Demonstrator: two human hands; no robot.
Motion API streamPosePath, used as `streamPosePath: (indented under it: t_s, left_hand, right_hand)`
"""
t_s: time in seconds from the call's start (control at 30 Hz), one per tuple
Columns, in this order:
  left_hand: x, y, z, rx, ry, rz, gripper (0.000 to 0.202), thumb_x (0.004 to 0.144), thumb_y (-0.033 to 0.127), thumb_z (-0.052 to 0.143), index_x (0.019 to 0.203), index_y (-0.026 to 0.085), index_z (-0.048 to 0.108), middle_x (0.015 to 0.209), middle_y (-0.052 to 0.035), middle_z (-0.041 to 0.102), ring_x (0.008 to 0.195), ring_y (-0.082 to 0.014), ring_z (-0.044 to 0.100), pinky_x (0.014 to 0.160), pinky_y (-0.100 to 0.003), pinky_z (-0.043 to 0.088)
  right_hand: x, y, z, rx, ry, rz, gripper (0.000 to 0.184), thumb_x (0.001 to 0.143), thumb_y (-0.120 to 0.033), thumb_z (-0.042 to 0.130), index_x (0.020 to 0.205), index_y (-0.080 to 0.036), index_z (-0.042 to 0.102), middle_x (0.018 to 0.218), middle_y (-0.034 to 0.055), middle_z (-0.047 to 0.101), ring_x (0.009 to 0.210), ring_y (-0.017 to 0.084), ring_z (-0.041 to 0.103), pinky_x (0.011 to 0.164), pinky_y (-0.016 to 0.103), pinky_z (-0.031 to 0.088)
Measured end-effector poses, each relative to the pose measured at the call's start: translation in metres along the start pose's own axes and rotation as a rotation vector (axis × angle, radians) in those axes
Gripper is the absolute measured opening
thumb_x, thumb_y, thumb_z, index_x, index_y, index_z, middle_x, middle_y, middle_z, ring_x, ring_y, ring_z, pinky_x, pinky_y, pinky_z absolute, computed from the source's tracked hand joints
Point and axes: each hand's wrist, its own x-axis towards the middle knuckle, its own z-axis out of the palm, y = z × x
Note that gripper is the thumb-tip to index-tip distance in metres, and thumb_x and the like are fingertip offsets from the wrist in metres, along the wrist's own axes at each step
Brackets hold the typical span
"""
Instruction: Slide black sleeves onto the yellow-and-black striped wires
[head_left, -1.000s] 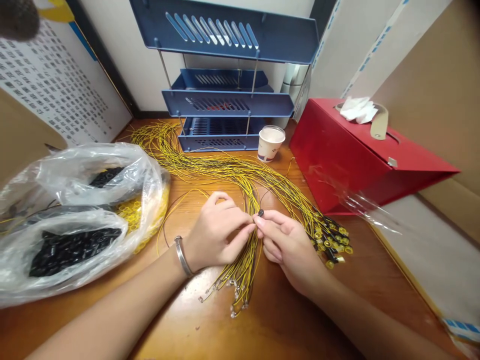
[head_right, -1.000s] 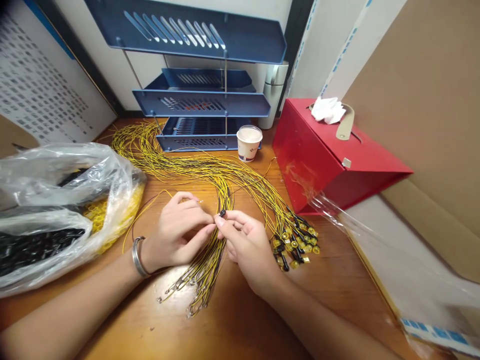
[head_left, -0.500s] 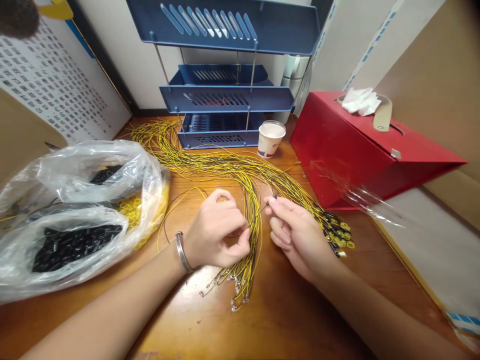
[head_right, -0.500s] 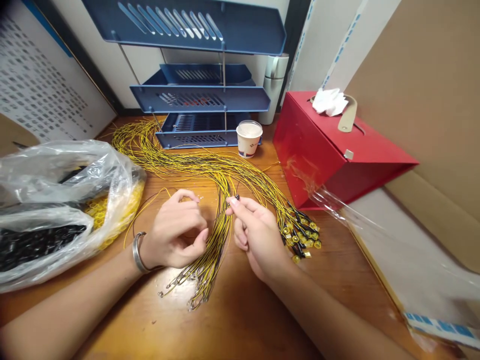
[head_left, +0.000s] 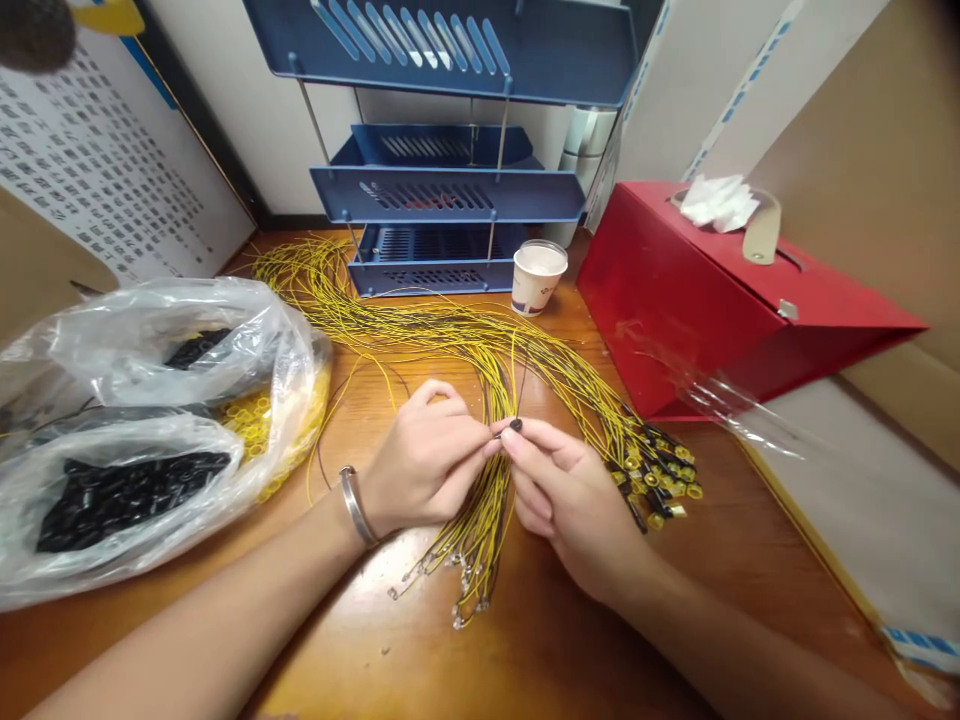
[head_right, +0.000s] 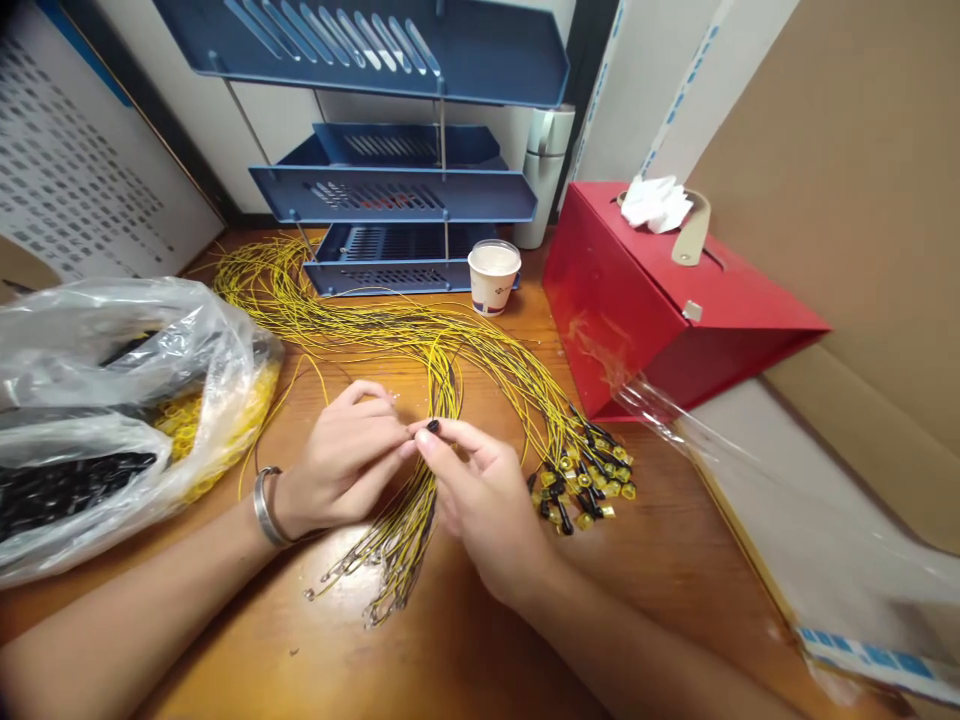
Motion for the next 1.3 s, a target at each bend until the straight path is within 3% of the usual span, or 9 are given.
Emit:
streamPosePath:
  t_s: [0.2,0.37,0.43,0.57,0.7,0.9,1.1,1.3]
  left_hand:
    - [0.003,0.006,-0.002,-0.002,0.001,0.015,0.025,0.088,0.012,0.049,0.064,0.015,0.055,0.055,0.0008,0.050,0.057,-0.0122,0.038,0.068,-0.035,0.036]
    - [0.003,0.003,-0.009,0.018,-0.056,0.099,0.023,0.085,0.013,0.049,0.062,0.017,0.053,0.053,0.0008,0.050,0.056,-0.0129,0.037,0.067,-0.035,0.036]
    - [0.001,0.002,-0.010,0.021,-0.030,0.111,0.026,0.082,0.013,0.049,0.056,0.018,0.048,0.049,0.0019,0.046,0.053,-0.0123,0.034,0.066,-0.035,0.036]
    - [-0.002,0.004,-0.009,0.046,0.080,0.046,0.027,0.081,0.027,0.053,0.056,0.018,0.050,0.047,0.0033,0.043,0.050,-0.0119,0.035,0.065,-0.034,0.038]
    - [-0.001,0.007,-0.007,0.063,0.089,-0.028,0.030,0.083,0.045,0.057,0.074,0.017,0.065,0.057,0.0006,0.059,0.055,-0.0133,0.049,0.073,-0.037,0.043]
    - [0.002,0.005,-0.001,0.044,0.081,-0.010,0.015,0.085,0.016,0.057,0.071,0.015,0.063,0.059,0.0011,0.062,0.055,-0.0115,0.045,0.069,-0.033,0.041]
    - [0.003,0.006,0.000,0.040,0.131,0.029,0.016,0.083,0.014,0.058,0.067,0.016,0.060,0.055,0.0009,0.057,0.053,-0.0117,0.040,0.058,-0.031,0.033]
    - [0.004,0.007,-0.001,0.050,0.151,0.094,0.021,0.079,0.013,0.058,0.059,0.018,0.054,0.046,0.0046,0.048,0.047,-0.0101,0.035,0.058,-0.030,0.037]
  right_hand:
    - [-0.003,0.000,0.005,0.091,0.025,-0.019,0.018,0.088,-0.036,0.063,0.095,-0.019,0.062,0.046,-0.0121,0.028,0.037,0.003,0.016,0.034,0.014,0.019]
    - [0.003,-0.011,-0.001,0.159,0.172,-0.103,0.020,0.082,-0.034,0.069,0.091,-0.019,0.060,0.050,-0.0113,0.031,0.039,0.002,0.017,0.033,0.012,0.019]
    - [0.005,-0.014,-0.004,0.177,0.214,-0.129,0.020,0.081,-0.033,0.071,0.090,-0.019,0.060,0.050,-0.0114,0.029,0.040,0.003,0.016,0.033,0.012,0.019]
    - [0.006,-0.011,-0.004,0.153,0.153,-0.118,0.019,0.082,-0.033,0.069,0.092,-0.020,0.060,0.050,-0.0112,0.030,0.039,0.003,0.017,0.033,0.012,0.019]
    - [0.003,0.000,0.001,0.069,0.030,-0.076,0.017,0.088,-0.035,0.062,0.096,-0.020,0.059,0.047,-0.0120,0.030,0.037,0.003,0.018,0.033,0.013,0.020]
    - [-0.001,0.006,0.007,-0.001,-0.036,-0.056,0.017,0.092,-0.036,0.057,0.096,-0.019,0.055,0.045,-0.0129,0.029,0.037,0.003,0.017,0.034,0.014,0.020]
    - [0.002,0.003,0.004,0.063,0.013,-0.080,0.016,0.089,-0.035,0.060,0.096,-0.020,0.058,0.046,-0.0117,0.032,0.037,0.003,0.019,0.034,0.016,0.019]
    - [0.007,-0.007,0.001,0.148,0.174,-0.136,0.016,0.082,-0.032,0.067,0.091,-0.020,0.061,0.055,-0.0090,0.037,0.038,0.003,0.019,0.034,0.017,0.016]
